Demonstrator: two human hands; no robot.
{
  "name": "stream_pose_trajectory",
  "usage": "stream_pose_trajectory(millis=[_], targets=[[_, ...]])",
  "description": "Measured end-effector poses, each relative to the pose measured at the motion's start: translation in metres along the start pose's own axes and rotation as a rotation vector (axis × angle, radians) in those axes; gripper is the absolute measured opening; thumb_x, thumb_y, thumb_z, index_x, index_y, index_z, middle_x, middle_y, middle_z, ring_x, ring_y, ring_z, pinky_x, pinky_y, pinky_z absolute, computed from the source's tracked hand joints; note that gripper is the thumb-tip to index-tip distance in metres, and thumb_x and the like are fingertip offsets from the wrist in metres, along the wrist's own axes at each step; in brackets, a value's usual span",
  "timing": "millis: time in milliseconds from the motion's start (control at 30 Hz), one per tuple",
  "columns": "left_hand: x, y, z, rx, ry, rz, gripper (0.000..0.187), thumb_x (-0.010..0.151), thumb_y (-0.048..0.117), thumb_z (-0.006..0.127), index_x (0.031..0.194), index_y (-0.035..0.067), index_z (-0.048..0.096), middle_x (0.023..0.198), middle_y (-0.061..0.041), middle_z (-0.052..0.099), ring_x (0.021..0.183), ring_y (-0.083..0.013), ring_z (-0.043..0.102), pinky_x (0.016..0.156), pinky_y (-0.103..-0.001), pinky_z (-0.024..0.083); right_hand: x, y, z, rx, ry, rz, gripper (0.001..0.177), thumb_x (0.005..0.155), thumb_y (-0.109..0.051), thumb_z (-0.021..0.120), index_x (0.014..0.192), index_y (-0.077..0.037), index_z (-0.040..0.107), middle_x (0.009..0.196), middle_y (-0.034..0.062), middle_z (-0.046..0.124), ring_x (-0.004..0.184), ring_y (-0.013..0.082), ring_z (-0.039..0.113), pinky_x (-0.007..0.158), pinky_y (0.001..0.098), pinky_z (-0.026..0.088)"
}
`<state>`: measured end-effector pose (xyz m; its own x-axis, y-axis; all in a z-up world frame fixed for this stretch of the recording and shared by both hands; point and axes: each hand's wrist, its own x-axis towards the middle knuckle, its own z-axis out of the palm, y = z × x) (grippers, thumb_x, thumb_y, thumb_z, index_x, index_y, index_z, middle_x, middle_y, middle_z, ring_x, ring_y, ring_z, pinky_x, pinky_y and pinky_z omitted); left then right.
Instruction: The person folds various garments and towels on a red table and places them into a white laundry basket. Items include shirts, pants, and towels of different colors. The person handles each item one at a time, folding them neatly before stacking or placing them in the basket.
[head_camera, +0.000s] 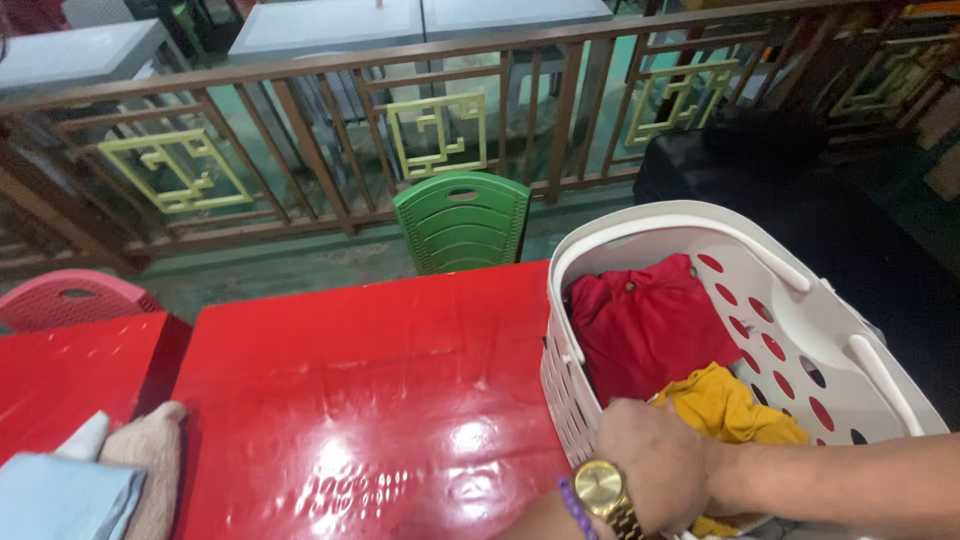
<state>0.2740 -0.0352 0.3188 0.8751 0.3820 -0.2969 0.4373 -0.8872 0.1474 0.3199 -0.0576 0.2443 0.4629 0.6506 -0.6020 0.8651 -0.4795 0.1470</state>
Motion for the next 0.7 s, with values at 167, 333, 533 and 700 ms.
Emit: stream_pose_trajectory(millis=[167, 333, 533, 700], targets=[[0.0, -0.022, 0.027, -0.039, 0.273, -0.048, 0.022, 0.086, 0.032, 0.069, 0.096, 0.014, 0.076, 0.092, -0.008, 0.073, 0.087, -0.0271, 0.072, 0.075, -0.048, 0.054, 0.005, -0.01, 0.003, 0.112, 0.107, 0.061, 0.011, 0.086, -0.021, 0.071, 0.089, -0.021, 0.082, 0.101, 0.0021, 0.077, 0.097, 0.0186, 0.076, 0.084, 0.0328, 0.062], [-0.014, -0.016, 0.036, -0.141, 0.398, 0.017, 0.021, 0.085, 0.03, 0.069, 0.086, 0.011, 0.077, 0.079, -0.009, 0.074, 0.075, -0.027, 0.073, 0.065, -0.043, 0.056, 0.051, 0.041, 0.01, -0.057, 0.006, -0.61, 0.014, 0.082, -0.024, 0.075, 0.094, -0.018, 0.081, 0.101, 0.0058, 0.077, 0.098, 0.0239, 0.073, 0.085, 0.0368, 0.059], [-0.028, -0.011, 0.01, -0.247, 0.359, -0.019, 0.034, 0.085, 0.043, 0.07, 0.085, 0.01, 0.075, 0.078, -0.013, 0.073, 0.078, -0.0324, 0.071, 0.071, -0.047, 0.056, 0.041, 0.1, -0.022, 0.009, -0.043, -0.983, 0.025, 0.077, -0.027, 0.079, 0.099, -0.015, 0.079, 0.102, 0.0102, 0.077, 0.098, 0.0302, 0.071, 0.086, 0.0417, 0.055], [-0.043, -0.009, -0.008, -0.303, 0.343, 0.032, 0.045, 0.081, 0.055, 0.071, 0.082, 0.01, 0.076, 0.074, -0.014, 0.071, 0.078, -0.0359, 0.068, 0.07, -0.05, 0.054, -0.033, 0.117, -0.049, 0.152, -0.125, -0.854, 0.033, 0.073, -0.025, 0.08, 0.104, -0.015, 0.076, 0.096, 0.0094, 0.075, 0.094, 0.0294, 0.071, 0.081, 0.0408, 0.055]])
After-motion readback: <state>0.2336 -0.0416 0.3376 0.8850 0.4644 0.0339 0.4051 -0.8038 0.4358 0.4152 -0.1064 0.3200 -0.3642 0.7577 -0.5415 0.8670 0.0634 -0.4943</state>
